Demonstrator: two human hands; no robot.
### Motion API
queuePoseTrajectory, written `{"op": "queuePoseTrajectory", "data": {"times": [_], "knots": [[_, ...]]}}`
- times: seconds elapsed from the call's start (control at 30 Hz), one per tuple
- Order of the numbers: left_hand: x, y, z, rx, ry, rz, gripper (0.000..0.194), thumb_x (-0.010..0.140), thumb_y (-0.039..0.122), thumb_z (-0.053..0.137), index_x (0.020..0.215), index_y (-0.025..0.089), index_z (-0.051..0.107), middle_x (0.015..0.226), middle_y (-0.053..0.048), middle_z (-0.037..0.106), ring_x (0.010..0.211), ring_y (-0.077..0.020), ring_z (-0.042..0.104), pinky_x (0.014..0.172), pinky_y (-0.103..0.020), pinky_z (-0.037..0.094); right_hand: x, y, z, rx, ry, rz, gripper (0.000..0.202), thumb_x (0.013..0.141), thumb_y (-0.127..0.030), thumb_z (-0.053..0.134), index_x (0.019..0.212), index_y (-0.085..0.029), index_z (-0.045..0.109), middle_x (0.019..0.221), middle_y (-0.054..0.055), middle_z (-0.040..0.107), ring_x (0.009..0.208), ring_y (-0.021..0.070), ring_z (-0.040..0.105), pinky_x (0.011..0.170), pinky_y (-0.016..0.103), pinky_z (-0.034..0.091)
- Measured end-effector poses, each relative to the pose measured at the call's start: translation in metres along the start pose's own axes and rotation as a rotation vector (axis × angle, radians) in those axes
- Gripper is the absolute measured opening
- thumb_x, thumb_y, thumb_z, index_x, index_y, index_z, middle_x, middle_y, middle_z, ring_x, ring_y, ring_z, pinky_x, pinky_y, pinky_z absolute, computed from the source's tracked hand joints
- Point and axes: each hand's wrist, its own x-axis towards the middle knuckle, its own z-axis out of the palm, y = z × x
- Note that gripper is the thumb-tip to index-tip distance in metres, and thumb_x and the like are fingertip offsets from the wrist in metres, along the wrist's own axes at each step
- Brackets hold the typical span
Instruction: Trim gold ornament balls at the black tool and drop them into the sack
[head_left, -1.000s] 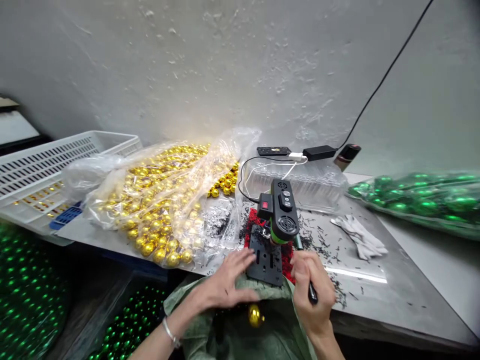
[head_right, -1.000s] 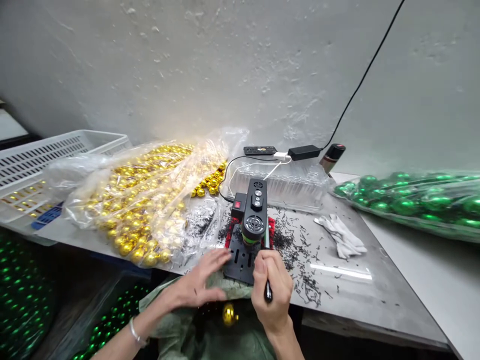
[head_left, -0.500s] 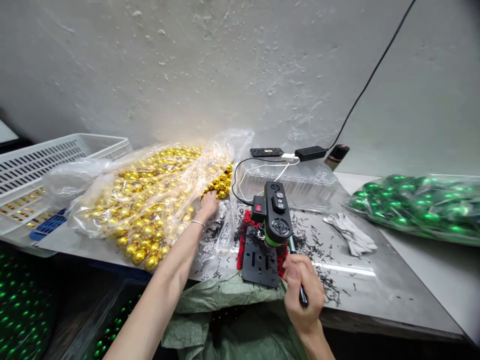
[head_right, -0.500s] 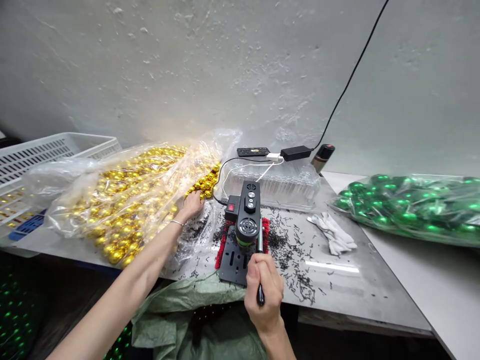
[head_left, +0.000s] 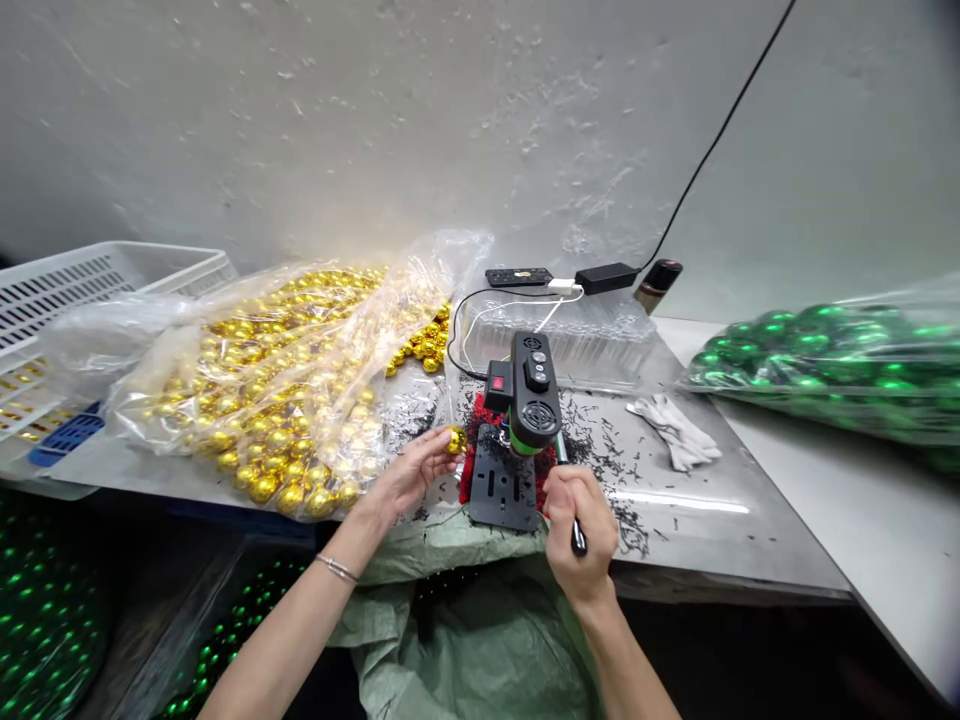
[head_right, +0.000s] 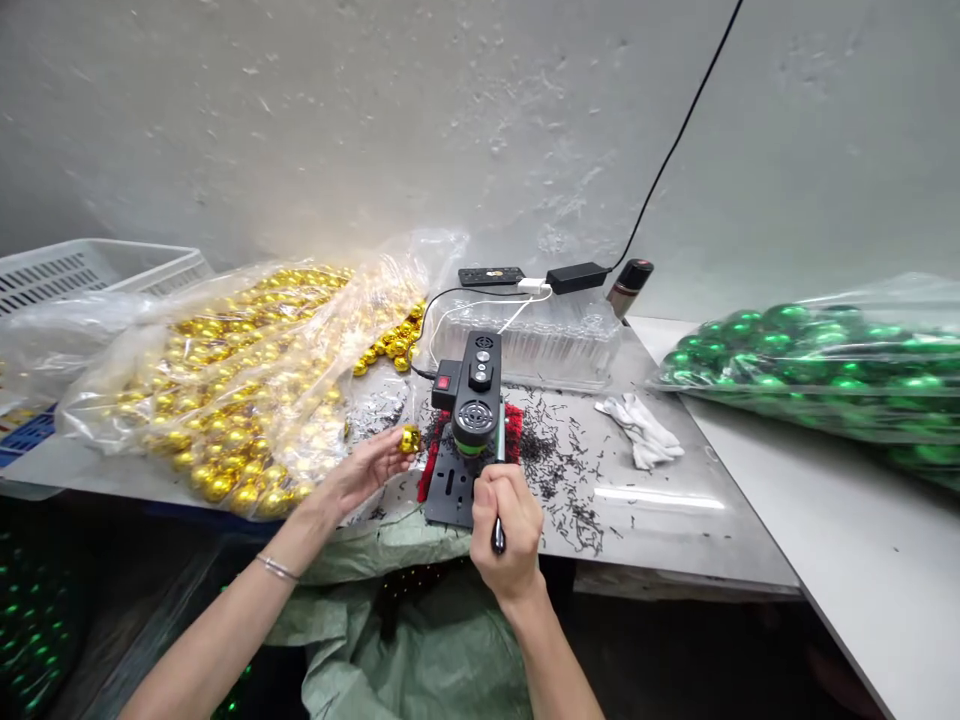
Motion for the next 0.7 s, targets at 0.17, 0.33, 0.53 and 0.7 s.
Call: {"op": "queuePoseTrajectory", "data": {"times": [0.17,0.33,0.53,0.7], "knots": [[-0.01,-0.047,0.029,0.213,-0.005,0.106,0.044,0.076,0.042,0.076,0.112,0.018,0.069,0.108,-0.009,0.073,0.093,-0.0196,0.069,0.082,-0.032,0.056,0.001,0.0,-0.001,-0.009,-0.01,0.019,0.024,0.09,-0.003,0.044,0.073,-0.02,0.047,0.072,0.001,0.052,0.067,0.0126,0.052,0.059,0.026,0.042],[-0.003,-0.069,0.043,0.695,0.082,0.422,0.039,0.081,0.041,0.07,0.112,0.017,0.07,0.099,-0.01,0.073,0.091,-0.0243,0.066,0.086,-0.041,0.053,0.0,0.0,-0.002,-0.002,-0.021,0.025,0.023,0.091,-0.005,0.044,0.074,-0.02,0.049,0.072,0.001,0.053,0.068,0.0131,0.053,0.06,0.026,0.043],[0.002,-0.075,0.046,1.026,0.075,0.668,0.032,0.086,0.034,0.067,0.115,0.02,0.069,0.104,-0.011,0.073,0.097,-0.0269,0.065,0.095,-0.047,0.047,-0.004,0.001,-0.001,0.01,-0.018,0.038,0.023,0.09,-0.004,0.044,0.075,-0.02,0.049,0.072,0.001,0.053,0.069,0.0129,0.054,0.06,0.026,0.043],[0.007,-0.083,0.05,1.0,0.107,0.691,0.029,0.086,0.034,0.067,0.112,0.022,0.069,0.111,-0.009,0.073,0.104,-0.0263,0.064,0.105,-0.052,0.039,-0.009,0.002,0.0,0.018,-0.017,0.036,0.022,0.09,-0.004,0.045,0.075,-0.02,0.049,0.07,0.001,0.053,0.07,0.014,0.055,0.061,0.027,0.045]]}}
